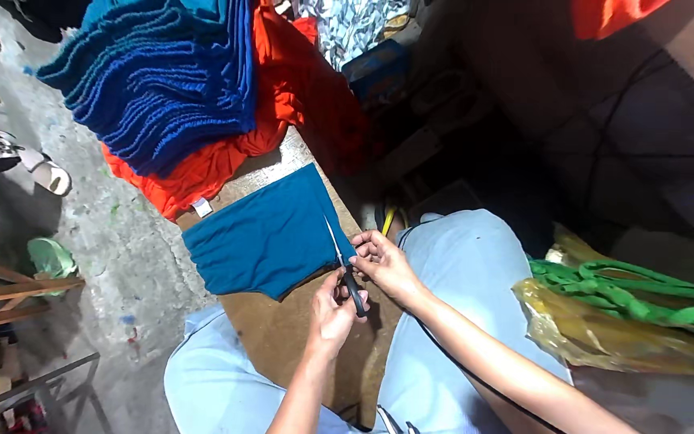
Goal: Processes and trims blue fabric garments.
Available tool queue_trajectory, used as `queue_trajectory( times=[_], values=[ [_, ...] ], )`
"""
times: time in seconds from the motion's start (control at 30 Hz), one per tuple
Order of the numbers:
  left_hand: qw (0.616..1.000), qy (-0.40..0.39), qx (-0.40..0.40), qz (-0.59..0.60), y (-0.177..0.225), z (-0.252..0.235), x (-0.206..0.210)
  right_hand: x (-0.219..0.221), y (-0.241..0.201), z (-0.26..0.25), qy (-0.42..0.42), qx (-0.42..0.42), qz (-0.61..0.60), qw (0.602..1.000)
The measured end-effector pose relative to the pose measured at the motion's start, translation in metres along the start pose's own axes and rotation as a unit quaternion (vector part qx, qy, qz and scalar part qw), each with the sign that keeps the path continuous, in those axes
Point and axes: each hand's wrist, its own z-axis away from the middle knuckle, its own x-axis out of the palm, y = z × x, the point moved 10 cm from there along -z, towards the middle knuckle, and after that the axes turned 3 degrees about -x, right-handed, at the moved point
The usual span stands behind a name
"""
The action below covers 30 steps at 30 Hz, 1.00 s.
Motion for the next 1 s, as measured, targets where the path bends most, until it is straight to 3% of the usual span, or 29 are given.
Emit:
queue_trajectory(
  times=[1.0],
  values=[
    [0.997,-0.016,0.008,0.072,0.022,-0.02,-0.004,-0.011,0.01,0.004,0.038,0.033,-0.055,0.997]
  ],
)
